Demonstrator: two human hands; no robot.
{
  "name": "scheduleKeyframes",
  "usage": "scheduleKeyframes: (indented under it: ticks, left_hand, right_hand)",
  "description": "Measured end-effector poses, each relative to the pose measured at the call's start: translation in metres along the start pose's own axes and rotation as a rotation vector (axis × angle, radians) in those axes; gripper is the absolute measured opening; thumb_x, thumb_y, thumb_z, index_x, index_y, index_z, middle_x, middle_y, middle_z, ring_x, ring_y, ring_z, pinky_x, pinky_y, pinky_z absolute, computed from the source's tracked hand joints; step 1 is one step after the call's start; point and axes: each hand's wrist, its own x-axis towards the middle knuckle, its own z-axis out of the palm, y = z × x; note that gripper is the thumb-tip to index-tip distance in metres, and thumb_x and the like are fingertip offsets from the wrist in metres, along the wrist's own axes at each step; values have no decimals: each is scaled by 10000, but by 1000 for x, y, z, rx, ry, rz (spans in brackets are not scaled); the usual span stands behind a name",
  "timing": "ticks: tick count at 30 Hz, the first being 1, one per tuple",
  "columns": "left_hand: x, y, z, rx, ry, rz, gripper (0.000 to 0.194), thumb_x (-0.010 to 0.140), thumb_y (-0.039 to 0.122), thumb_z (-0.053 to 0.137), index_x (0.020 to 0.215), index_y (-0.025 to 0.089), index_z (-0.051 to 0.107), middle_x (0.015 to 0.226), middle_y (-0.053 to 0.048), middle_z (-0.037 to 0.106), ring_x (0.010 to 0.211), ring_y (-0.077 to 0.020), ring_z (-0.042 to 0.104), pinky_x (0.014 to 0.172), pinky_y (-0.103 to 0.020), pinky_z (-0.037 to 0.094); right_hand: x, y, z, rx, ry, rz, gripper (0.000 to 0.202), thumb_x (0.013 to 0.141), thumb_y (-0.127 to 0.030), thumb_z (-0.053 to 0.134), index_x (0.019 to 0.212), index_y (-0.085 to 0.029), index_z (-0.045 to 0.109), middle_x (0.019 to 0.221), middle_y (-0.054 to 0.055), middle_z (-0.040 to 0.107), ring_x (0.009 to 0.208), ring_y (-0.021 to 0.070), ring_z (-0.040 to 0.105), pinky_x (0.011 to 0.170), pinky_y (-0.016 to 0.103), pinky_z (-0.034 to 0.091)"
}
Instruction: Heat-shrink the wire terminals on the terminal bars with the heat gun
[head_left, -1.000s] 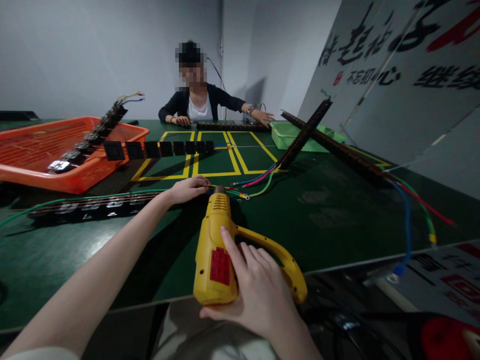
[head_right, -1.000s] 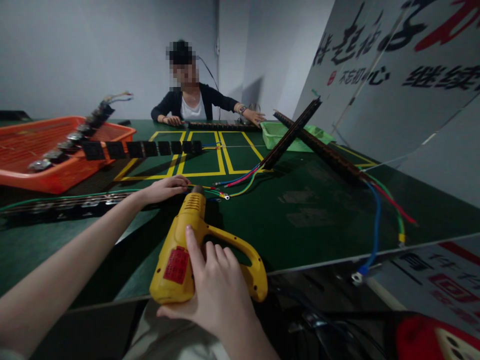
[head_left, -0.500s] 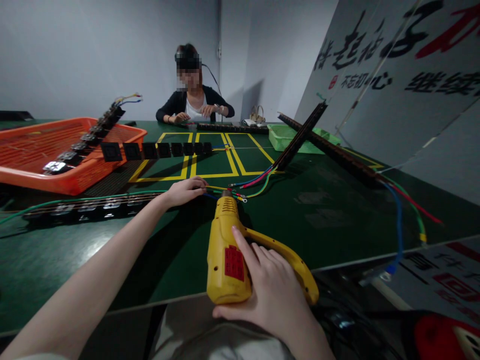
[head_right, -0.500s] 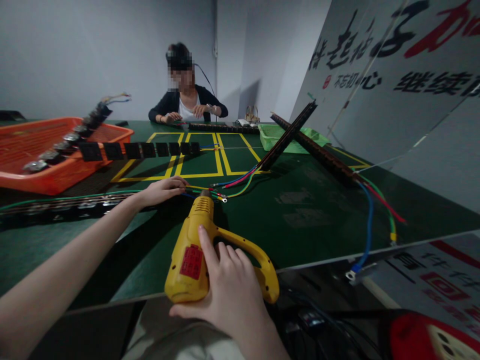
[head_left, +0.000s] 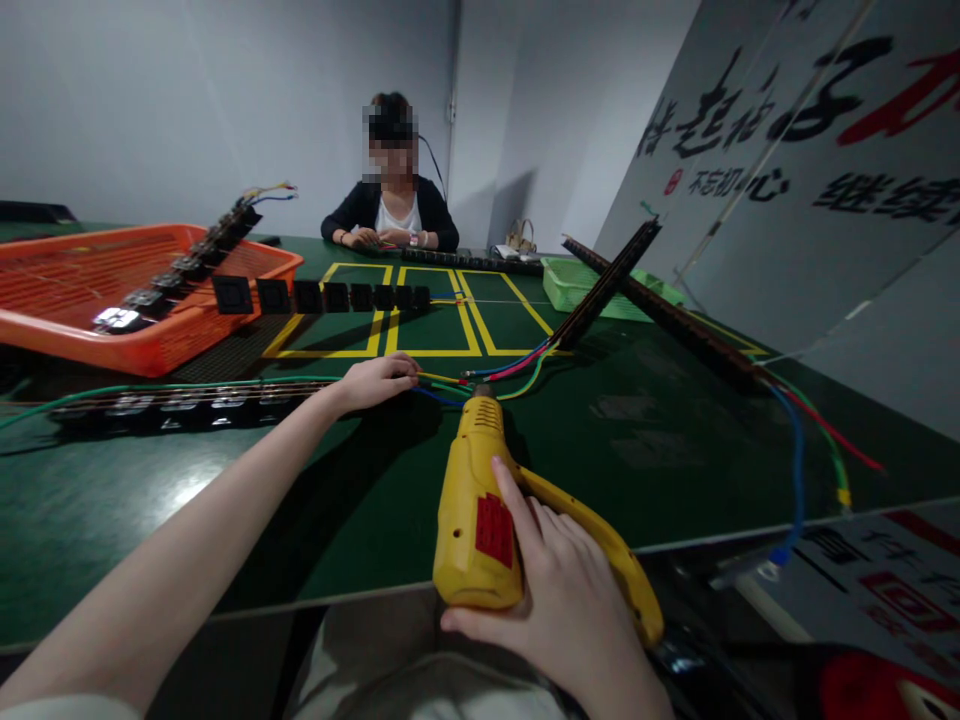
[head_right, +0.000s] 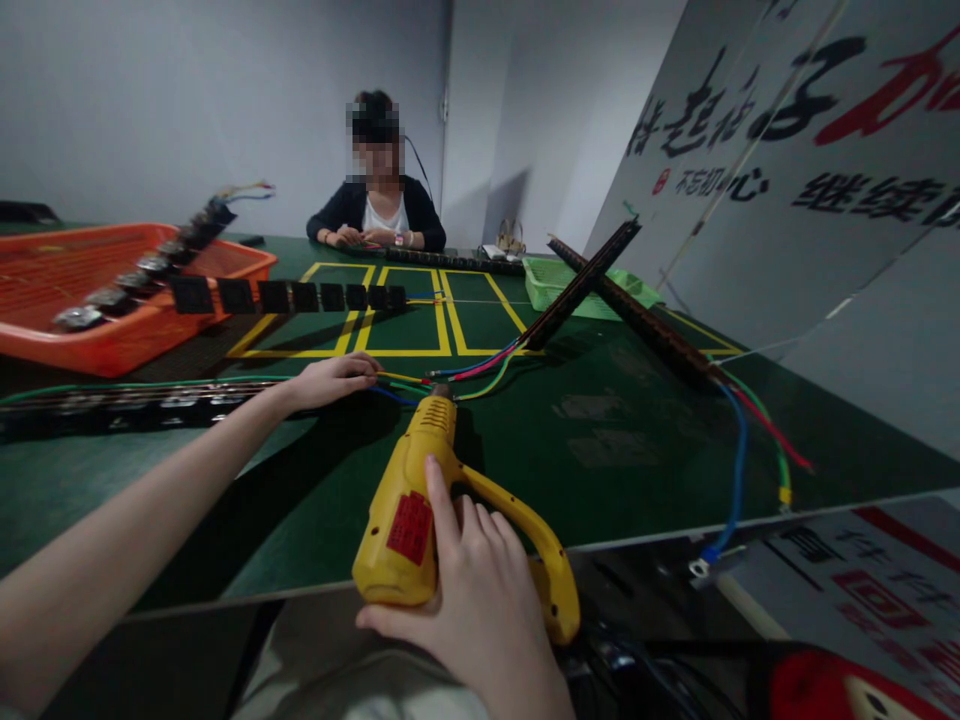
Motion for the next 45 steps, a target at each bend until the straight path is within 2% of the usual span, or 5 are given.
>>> scheduleKeyframes:
  ticks: [12, 19, 26, 32, 45]
  left_hand:
    - [2, -4, 3, -60, 23, 37, 387, 802, 497, 408, 911, 211, 646, 1170, -39, 584, 1102, -211, 537, 1017, -327, 378]
    - [5, 7, 1, 35, 44, -282, 417, 830, 456, 362, 1108, 253, 596, 1179, -35, 632, 1093, -247, 570, 941, -370, 425]
    - [18, 5, -2, 50, -70, -296, 438, 777, 481, 394, 954, 195, 675, 1019, -52, 699, 948, -240, 636, 847, -305, 480]
    - [13, 9, -3, 42, -24, -364, 470, 750, 581, 425, 911, 220, 679, 957, -48, 702, 938, -273, 629, 817, -342, 476]
    - [7, -2, 0, -340, 150, -123, 453, 755, 583, 424, 788, 172, 610, 854, -54, 654, 815, -198, 588, 759, -311, 461]
  right_hand:
    - [19, -28, 7, 79, -169, -46, 1301, 501, -749, 685, 1486, -206, 30, 1077, 117, 582, 962, 315, 567, 860, 490, 460]
    - [17, -29, 8, 63, -152, -52, 1285, 498, -768, 670, 1487, -200, 78, 1061, 122, 591, 936, 315, 568, 843, 496, 463]
    - [18, -29, 8, 36, -123, -58, 1269, 513, -783, 645, 1486, -177, 100, 1065, 127, 600, 922, 310, 582, 824, 476, 476]
    - [13, -18, 7, 27, -79, -57, 1283, 501, -766, 667, 1485, -221, 48, 1095, 107, 605, 964, 310, 590, 845, 472, 475]
    - [-1, -7, 7, -35, 2, -16, 1237, 522, -713, 702, 1476, -210, 97, 1079, 112, 619, 942, 296, 596, 821, 436, 479]
